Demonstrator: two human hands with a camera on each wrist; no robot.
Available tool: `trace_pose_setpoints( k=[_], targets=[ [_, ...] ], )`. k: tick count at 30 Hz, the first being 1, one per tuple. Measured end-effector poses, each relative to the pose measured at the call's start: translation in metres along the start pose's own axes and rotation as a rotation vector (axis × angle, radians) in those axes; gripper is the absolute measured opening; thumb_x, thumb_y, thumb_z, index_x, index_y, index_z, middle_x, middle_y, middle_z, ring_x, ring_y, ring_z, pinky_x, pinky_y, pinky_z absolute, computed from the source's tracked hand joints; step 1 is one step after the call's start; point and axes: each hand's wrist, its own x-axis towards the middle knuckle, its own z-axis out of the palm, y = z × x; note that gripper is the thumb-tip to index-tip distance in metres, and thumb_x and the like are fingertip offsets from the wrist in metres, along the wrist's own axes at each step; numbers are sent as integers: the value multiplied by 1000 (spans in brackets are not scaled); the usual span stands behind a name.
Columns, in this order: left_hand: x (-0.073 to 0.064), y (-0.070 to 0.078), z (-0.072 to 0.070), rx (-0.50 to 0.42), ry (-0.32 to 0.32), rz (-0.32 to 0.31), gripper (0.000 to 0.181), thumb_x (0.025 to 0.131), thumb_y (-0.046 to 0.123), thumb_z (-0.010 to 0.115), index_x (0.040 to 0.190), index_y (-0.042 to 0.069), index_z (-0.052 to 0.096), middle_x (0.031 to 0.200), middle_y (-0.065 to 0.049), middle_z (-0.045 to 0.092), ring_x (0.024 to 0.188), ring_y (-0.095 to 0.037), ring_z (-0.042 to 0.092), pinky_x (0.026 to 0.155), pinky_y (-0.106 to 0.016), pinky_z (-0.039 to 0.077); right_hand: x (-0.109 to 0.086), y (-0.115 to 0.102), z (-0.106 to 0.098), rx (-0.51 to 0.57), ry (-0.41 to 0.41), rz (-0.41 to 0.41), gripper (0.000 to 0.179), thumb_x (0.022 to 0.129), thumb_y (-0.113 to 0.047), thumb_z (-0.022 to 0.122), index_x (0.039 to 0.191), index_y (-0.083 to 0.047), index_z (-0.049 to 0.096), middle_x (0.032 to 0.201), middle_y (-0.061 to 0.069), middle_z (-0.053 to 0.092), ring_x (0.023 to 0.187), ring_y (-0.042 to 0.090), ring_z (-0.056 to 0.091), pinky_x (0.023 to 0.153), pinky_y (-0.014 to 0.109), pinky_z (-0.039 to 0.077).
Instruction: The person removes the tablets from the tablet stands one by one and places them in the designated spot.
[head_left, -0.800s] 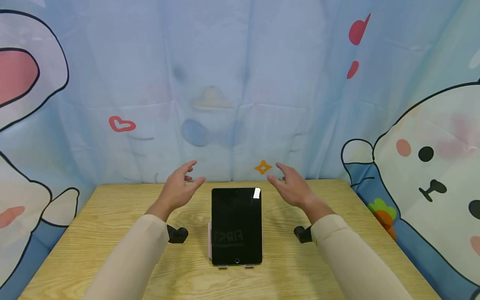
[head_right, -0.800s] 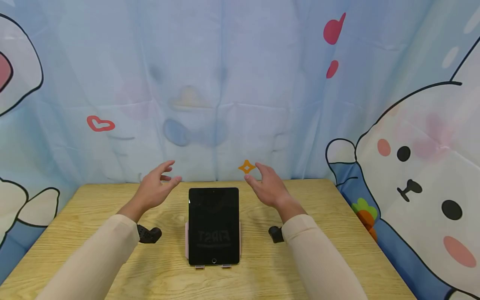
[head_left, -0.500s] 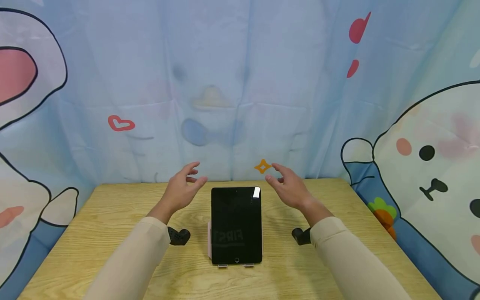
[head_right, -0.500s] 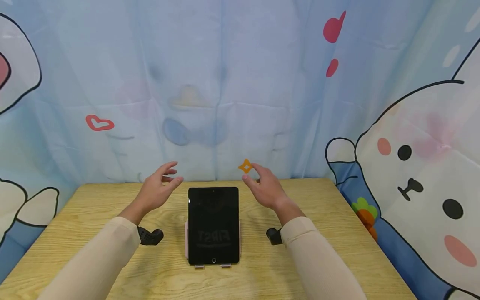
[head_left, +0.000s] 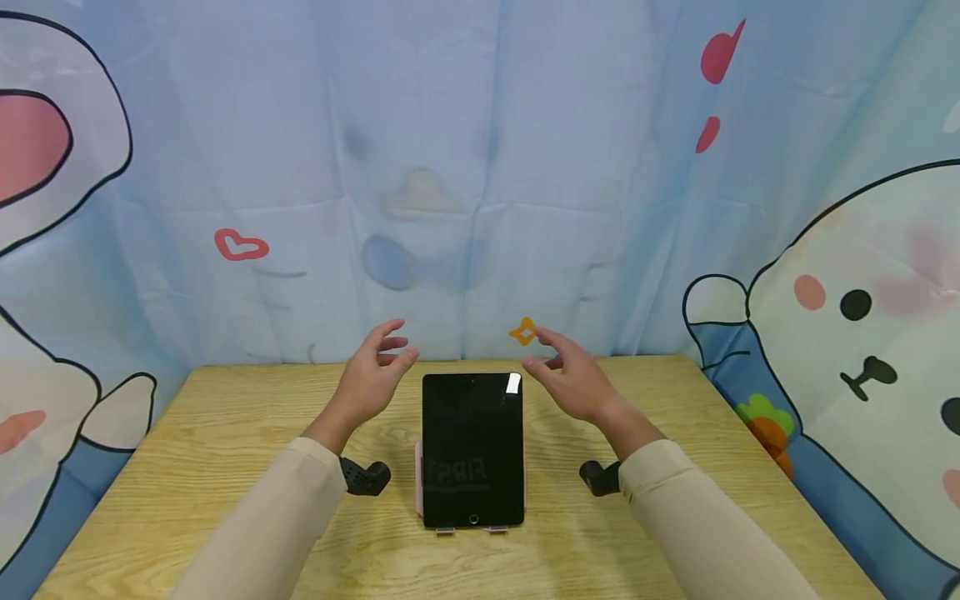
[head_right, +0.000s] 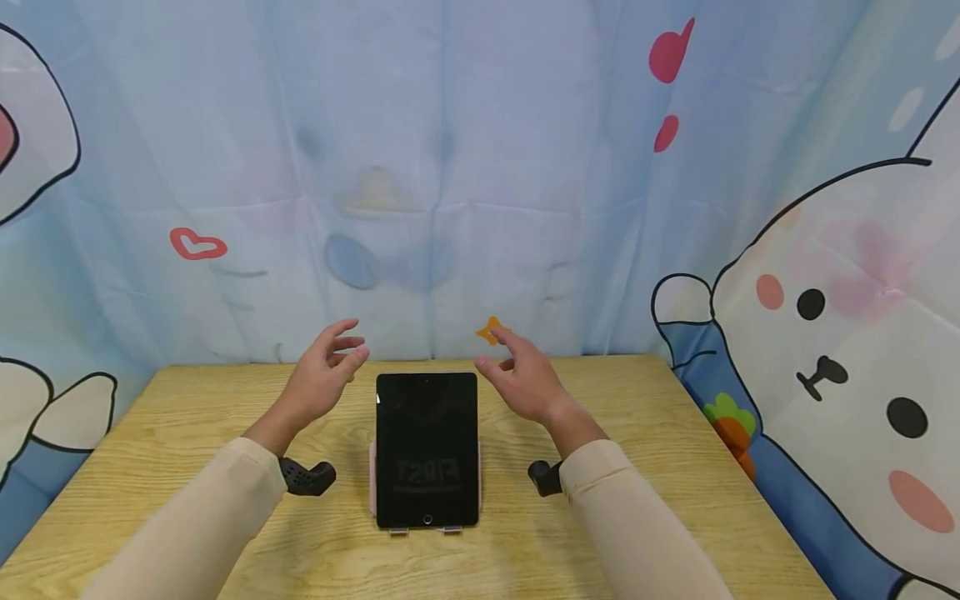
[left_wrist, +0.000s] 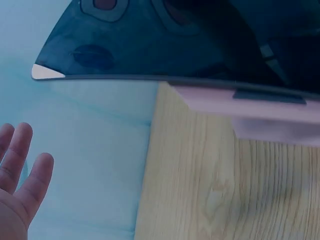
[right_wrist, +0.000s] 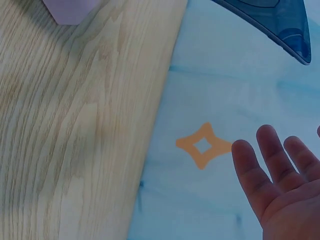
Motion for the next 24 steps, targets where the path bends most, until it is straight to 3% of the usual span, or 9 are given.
trace_pose_setpoints(
  k=[9, 16, 24],
  targets=[
    [-1, 0, 7, -152, -9, 29, 54, 105, 30, 54, 154, 16, 35, 143, -15, 49, 127, -33, 52, 100, -52, 45, -4, -3, 4, 50, -8, 2, 67, 103, -42, 55, 156, -9, 33, 153, 17, 40, 121, 36, 56, 88, 53, 51],
    [-6, -3, 11, -161, -23, 43, 52, 105, 28, 53, 152, 12, 38, 143, -19, 49, 133, -37, 47, 107, -54, 37, -7, -4, 9, 74, 4, -15, 65, 102, -39, 58, 155, -9, 36, 152, 17, 42, 121, 34, 57, 88, 52, 51],
    [-12, -4, 17, -176, -41, 38, 50, 105, 27, 55, 151, 13, 41, 142, -17, 50, 132, -35, 49, 107, -52, 38, -11, -2, 15, 108, 5, -34, 65, 100, -37, 62, 154, -10, 37, 151, 15, 43, 117, 31, 60, 84, 47, 54]
  ],
)
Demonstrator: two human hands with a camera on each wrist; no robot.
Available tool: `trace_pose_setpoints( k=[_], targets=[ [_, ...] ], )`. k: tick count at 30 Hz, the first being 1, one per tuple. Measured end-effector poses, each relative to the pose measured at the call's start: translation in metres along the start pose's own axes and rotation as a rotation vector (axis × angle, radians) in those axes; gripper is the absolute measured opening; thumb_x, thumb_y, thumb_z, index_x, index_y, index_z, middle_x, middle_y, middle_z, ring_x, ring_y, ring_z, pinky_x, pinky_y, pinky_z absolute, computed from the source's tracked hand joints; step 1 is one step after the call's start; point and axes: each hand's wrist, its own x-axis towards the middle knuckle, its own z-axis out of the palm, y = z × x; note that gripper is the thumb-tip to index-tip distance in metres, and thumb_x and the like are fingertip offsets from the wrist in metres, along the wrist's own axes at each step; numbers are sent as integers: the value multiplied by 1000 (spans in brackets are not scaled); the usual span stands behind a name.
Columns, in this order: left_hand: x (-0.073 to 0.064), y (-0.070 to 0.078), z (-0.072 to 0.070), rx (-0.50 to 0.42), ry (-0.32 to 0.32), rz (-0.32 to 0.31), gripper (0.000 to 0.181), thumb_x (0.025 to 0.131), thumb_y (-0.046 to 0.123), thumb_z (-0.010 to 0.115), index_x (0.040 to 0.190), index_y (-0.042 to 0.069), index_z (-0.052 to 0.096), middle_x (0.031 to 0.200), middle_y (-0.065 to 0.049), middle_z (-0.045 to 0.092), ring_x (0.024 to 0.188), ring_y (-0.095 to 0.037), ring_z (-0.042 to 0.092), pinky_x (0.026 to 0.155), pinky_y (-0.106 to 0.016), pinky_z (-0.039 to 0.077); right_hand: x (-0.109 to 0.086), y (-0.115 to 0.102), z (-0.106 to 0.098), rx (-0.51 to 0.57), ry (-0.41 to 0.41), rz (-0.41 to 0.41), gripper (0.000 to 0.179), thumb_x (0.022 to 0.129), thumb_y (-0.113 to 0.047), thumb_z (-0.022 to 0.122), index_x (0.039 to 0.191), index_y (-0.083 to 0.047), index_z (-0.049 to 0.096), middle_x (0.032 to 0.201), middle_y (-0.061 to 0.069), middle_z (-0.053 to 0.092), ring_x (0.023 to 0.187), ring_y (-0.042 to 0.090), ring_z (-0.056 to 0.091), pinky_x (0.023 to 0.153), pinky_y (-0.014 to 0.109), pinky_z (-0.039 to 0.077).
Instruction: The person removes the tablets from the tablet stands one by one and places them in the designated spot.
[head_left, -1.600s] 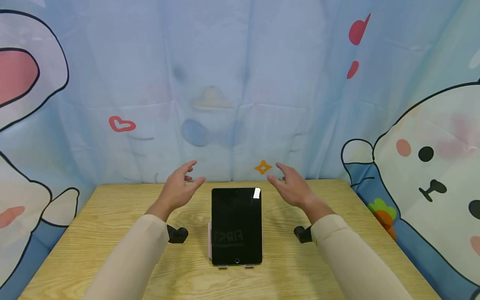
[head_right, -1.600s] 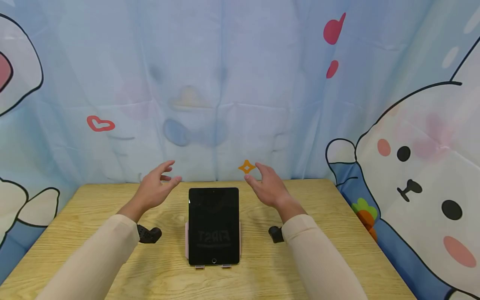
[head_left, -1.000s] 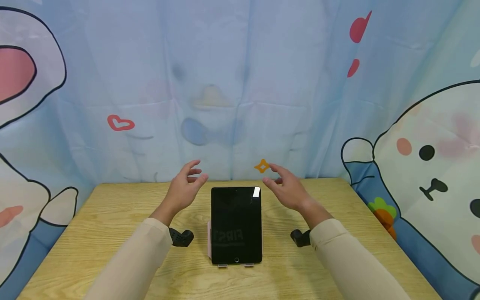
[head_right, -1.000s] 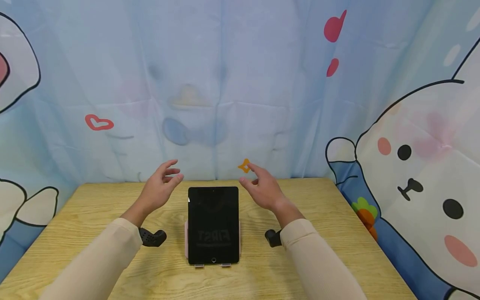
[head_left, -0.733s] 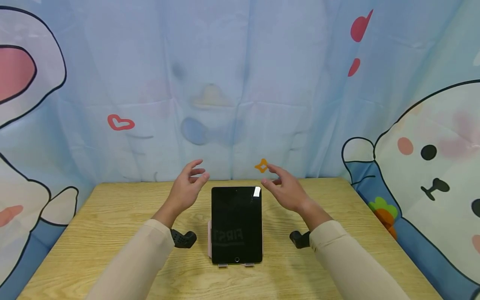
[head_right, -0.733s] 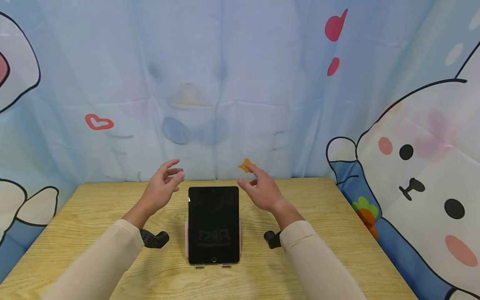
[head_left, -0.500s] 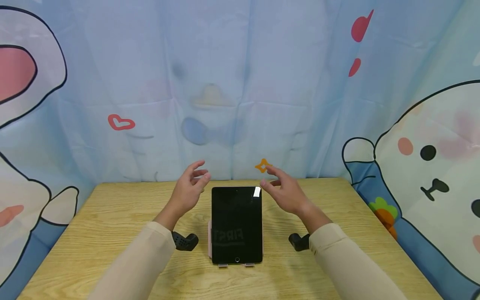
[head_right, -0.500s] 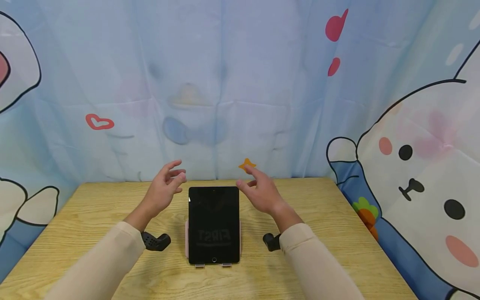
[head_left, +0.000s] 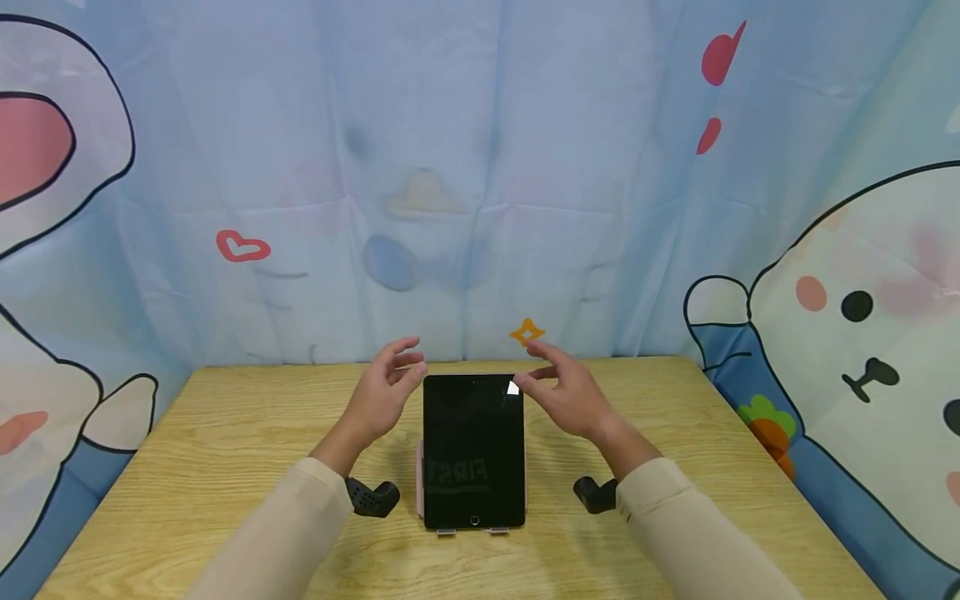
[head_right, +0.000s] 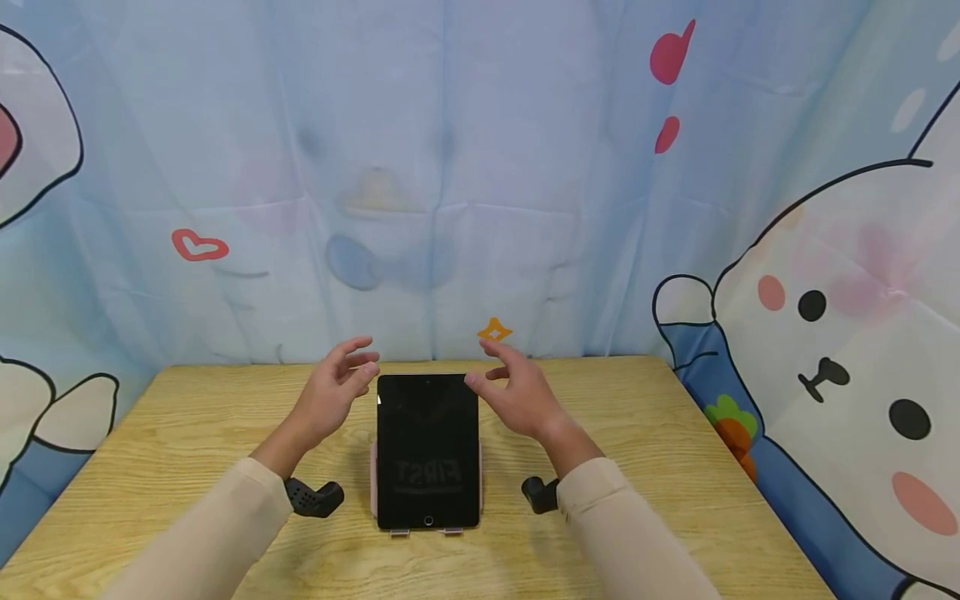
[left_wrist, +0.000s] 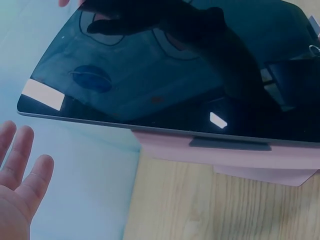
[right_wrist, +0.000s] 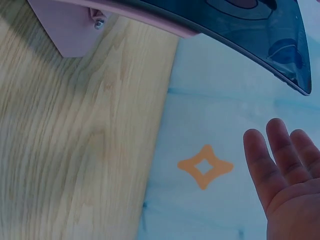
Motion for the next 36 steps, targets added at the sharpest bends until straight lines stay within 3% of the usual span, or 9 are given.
trace_pose_setpoints(
  k=[17, 36],
  targets=[
    [-10, -15, 8, 12, -33, -20, 50, 103, 24, 58, 150, 11, 43, 143, -18, 49, 131, -37, 50, 104, -54, 41, -10, 6, 9, 70, -30, -36, 63, 98, -26, 67, 152, -9, 40, 146, 19, 48, 114, 34, 62, 81, 43, 56],
    [-22, -24, 17, 11, -50, -44, 49, 102, 22, 60, 149, 14, 46, 146, -22, 46, 126, -38, 53, 102, -56, 42, -19, 9, 15, 99, -66, -41, 62, 97, -22, 69, 151, -8, 42, 140, 23, 50, 109, 34, 63, 87, 46, 54]
  ],
)
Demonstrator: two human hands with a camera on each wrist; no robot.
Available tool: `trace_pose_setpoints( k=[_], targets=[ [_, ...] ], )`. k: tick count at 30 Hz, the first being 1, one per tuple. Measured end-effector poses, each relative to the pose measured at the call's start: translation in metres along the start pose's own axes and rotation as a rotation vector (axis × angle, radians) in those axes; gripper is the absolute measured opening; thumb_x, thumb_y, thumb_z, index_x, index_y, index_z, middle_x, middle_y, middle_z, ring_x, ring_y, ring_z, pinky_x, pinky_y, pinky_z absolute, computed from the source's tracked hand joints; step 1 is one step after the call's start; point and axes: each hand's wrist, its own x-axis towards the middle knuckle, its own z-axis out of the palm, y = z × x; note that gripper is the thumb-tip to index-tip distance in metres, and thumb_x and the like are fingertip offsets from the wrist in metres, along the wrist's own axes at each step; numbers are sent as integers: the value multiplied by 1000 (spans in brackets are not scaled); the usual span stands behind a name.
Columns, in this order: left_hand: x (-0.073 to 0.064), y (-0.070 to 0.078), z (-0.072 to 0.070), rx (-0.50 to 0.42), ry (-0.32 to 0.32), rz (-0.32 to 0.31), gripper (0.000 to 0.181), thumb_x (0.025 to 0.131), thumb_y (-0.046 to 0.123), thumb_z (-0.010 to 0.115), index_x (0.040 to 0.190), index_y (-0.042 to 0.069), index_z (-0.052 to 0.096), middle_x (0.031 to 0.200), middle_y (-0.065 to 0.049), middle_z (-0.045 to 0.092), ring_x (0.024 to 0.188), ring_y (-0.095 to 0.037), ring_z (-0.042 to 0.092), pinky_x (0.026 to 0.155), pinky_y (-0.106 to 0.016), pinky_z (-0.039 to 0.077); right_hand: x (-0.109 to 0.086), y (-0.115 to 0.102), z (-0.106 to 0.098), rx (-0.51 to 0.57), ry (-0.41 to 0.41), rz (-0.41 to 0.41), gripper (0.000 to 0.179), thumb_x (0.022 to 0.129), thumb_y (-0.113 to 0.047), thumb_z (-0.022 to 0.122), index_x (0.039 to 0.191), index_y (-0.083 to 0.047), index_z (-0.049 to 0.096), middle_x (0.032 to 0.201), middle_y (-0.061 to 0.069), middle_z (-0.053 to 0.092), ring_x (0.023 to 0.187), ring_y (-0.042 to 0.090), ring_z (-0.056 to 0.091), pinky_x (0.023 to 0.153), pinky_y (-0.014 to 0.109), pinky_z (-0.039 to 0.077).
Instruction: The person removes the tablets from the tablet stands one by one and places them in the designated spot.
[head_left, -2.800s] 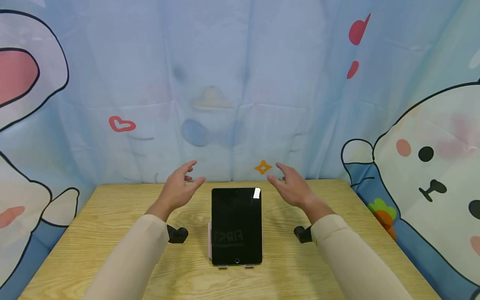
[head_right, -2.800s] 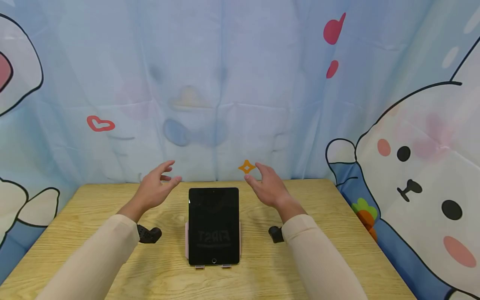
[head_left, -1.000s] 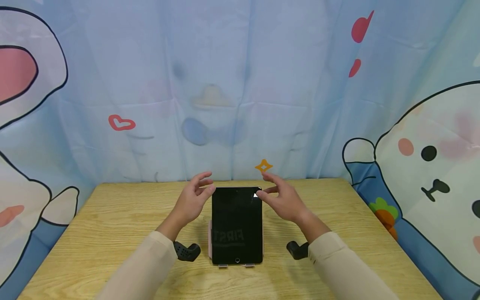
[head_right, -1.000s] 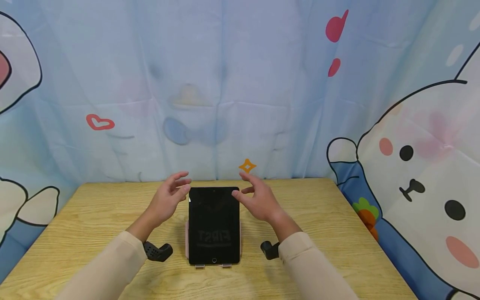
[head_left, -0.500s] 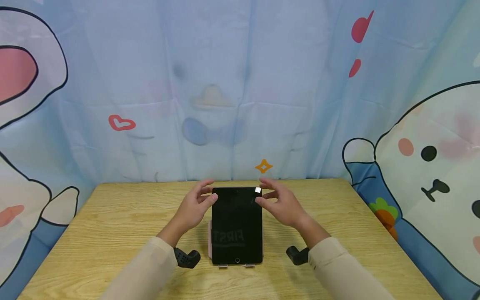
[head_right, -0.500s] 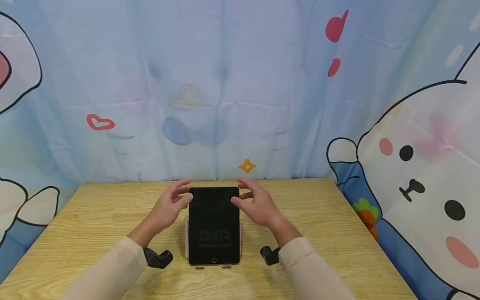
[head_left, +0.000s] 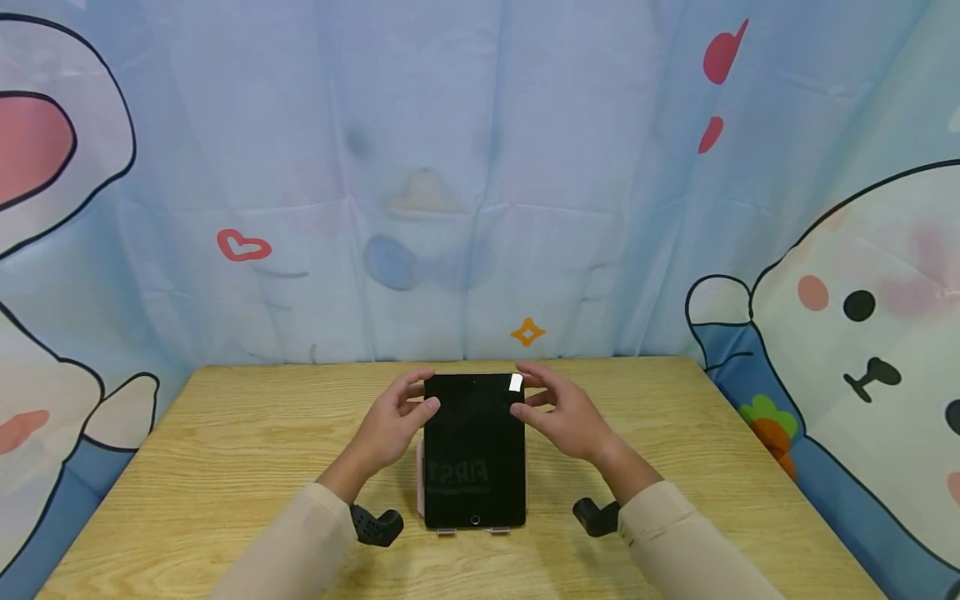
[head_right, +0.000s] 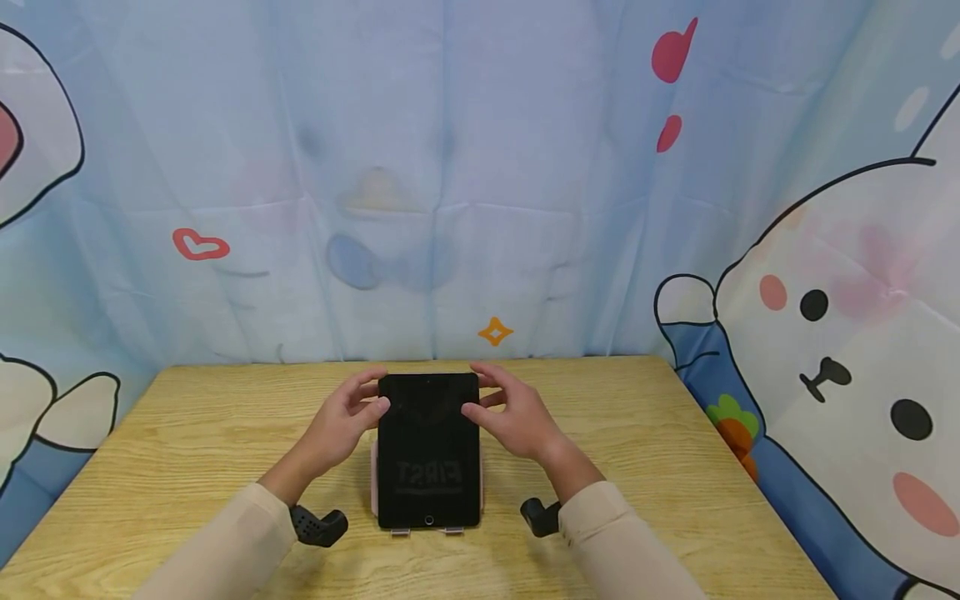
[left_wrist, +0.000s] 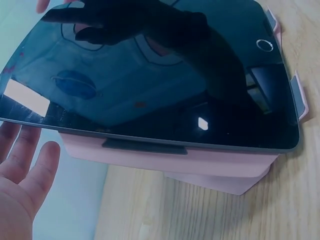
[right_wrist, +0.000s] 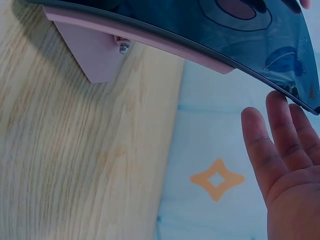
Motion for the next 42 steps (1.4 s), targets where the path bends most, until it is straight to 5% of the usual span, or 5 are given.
trace_pose_setpoints(
  k=[20, 42],
  targets=[
    [-9, -7, 9, 12, -29, 17, 42, 100, 19, 63, 141, 12, 56, 148, -16, 45, 128, -38, 50, 99, -53, 46, -14, 6, 11, 75, -9, 38, 57, 95, -18, 71, 147, -9, 49, 141, 23, 48, 112, 34, 61, 84, 42, 55],
    [-14, -15, 17, 24, -44, 23, 39, 98, 18, 66, 136, 11, 60, 142, -14, 52, 97, -24, 56, 84, -36, 50, -24, 14, 28, 133, 18, 67, 53, 94, -10, 70, 144, -7, 52, 140, 22, 48, 110, 33, 59, 80, 34, 54]
  ],
)
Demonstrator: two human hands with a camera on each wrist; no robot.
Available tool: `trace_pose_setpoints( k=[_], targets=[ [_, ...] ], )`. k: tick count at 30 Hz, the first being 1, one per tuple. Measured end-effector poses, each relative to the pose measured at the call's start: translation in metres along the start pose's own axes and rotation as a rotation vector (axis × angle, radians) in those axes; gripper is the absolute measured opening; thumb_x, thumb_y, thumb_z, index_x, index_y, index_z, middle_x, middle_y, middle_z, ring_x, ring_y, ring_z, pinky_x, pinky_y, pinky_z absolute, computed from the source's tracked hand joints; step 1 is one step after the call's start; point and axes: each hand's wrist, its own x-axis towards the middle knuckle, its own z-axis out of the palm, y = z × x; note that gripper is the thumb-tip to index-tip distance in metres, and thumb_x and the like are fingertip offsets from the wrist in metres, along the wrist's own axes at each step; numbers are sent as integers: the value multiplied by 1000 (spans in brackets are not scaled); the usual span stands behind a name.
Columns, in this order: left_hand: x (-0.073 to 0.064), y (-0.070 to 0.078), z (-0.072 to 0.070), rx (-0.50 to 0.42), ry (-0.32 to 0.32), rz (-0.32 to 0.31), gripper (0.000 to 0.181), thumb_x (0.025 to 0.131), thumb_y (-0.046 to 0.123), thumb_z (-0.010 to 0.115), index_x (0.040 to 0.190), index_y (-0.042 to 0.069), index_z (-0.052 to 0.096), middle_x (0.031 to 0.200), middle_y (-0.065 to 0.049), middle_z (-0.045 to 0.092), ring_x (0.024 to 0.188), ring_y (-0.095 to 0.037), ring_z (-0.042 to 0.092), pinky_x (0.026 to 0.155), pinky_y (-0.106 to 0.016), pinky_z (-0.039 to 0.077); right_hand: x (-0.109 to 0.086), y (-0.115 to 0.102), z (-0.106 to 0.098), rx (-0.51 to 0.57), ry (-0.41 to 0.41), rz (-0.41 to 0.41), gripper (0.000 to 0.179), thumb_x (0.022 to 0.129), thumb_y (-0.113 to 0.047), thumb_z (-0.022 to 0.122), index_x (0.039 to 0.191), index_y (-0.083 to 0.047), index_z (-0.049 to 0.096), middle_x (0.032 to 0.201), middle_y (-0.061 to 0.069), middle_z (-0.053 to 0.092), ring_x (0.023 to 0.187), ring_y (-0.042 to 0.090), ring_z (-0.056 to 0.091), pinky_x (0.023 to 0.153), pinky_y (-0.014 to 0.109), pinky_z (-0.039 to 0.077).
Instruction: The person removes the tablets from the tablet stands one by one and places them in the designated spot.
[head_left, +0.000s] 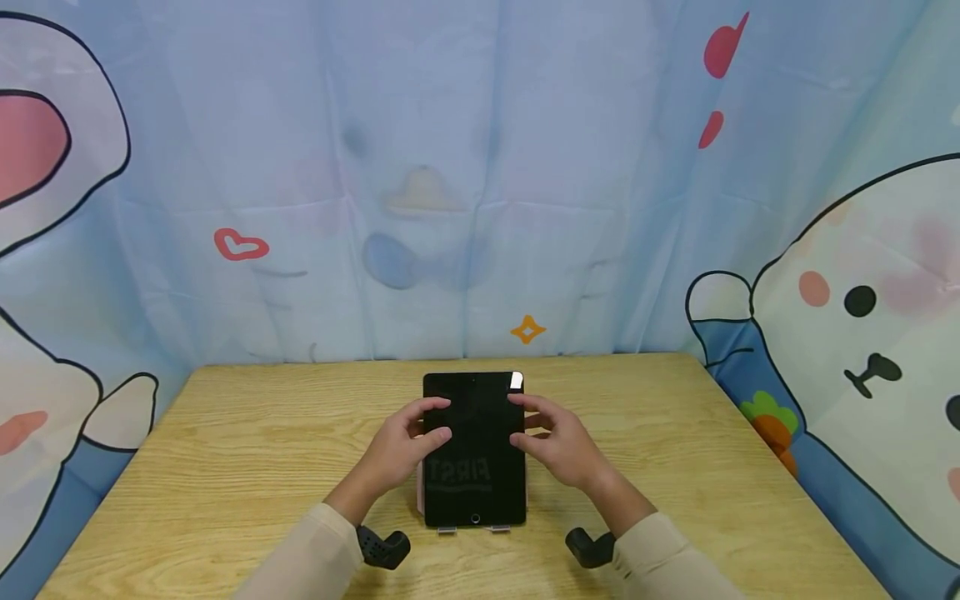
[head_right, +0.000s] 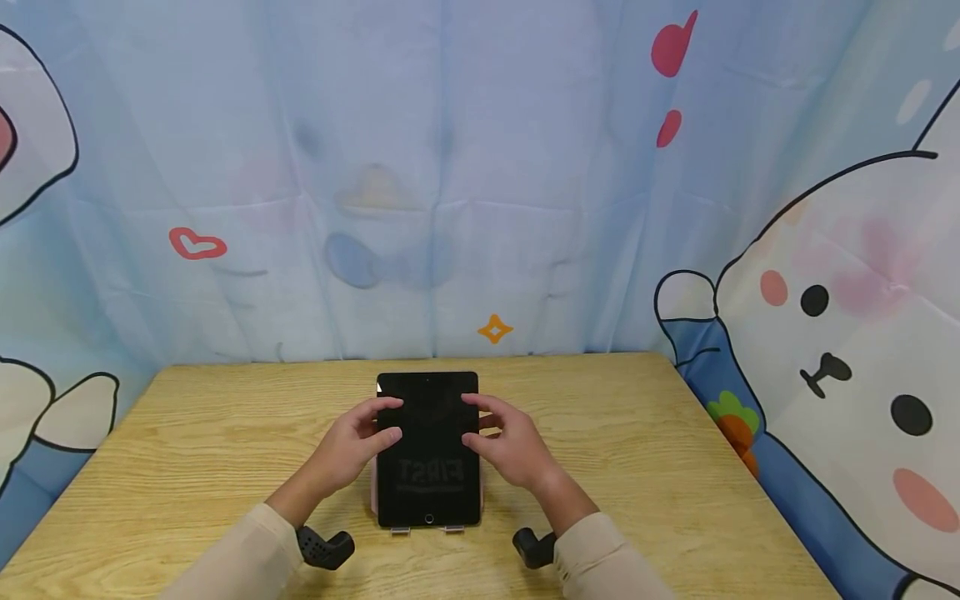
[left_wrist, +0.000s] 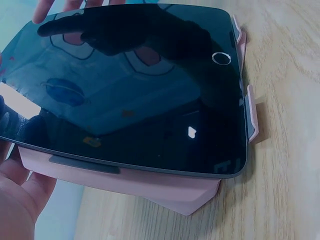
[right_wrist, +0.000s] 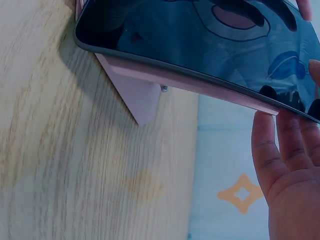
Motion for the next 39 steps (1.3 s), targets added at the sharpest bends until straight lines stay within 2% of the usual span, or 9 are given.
trace_pose_setpoints(
  k=[3, 8, 13, 17, 21, 26, 32, 39],
  targets=[
    [0, 0, 0, -15, 0, 1, 39, 98, 17, 66, 136, 10, 59, 143, -14, 51, 108, -27, 57, 91, -43, 49, 0, 0, 1, 12, 4, 5, 53, 94, -8, 69, 144, -7, 52, 141, 21, 48, 109, 33, 59, 79, 34, 54],
    [0, -2, 1, -29, 3, 3, 38, 98, 16, 66, 136, 10, 59, 144, -14, 51, 125, -33, 52, 103, -53, 41, 0, 0, 5, 28, 23, 4, 53, 93, -4, 68, 144, -5, 52, 143, 21, 47, 107, 32, 59, 80, 34, 54],
    [0, -3, 2, -40, 11, -3, 38, 97, 13, 66, 135, 10, 60, 146, -14, 49, 131, -34, 47, 106, -56, 37, 1, -1, 8, 30, 50, -9, 52, 92, 0, 67, 142, -4, 54, 145, 20, 46, 106, 30, 58, 86, 36, 53],
    [1, -5, 3, -42, 14, -20, 39, 96, 10, 67, 135, 11, 61, 147, -14, 48, 132, -35, 45, 105, -56, 38, 1, -1, 9, 46, 55, -15, 50, 93, 1, 67, 141, -3, 54, 145, 20, 46, 107, 31, 58, 85, 35, 53],
    [2, -6, 3, -38, 13, -32, 40, 96, 8, 67, 135, 12, 61, 146, -13, 49, 128, -34, 48, 100, -52, 43, 2, 0, 11, 49, 56, -24, 50, 92, 2, 67, 140, -3, 55, 145, 21, 46, 106, 32, 58, 82, 32, 53],
    [4, -6, 5, -49, 16, -31, 41, 95, 5, 67, 135, 11, 61, 138, -13, 55, 113, -28, 54, 90, -43, 48, 3, 1, 13, 35, 67, -25, 48, 92, 2, 66, 139, -4, 56, 143, 19, 48, 103, 30, 56, 85, 36, 52],
    [4, -6, 6, -46, 34, -29, 43, 93, 0, 67, 134, 10, 61, 129, -11, 58, 96, -23, 49, 80, -38, 47, 5, 1, 15, 20, 93, -16, 48, 92, 5, 65, 138, -4, 58, 143, 19, 49, 102, 29, 57, 88, 41, 51],
    [4, -6, 6, -38, 41, -30, 42, 93, -3, 65, 133, 9, 61, 129, -12, 57, 95, -23, 47, 78, -37, 46, 5, 1, 16, 8, 110, -5, 46, 92, 6, 64, 137, -5, 59, 142, 18, 50, 102, 28, 58, 90, 42, 51]
  ],
)
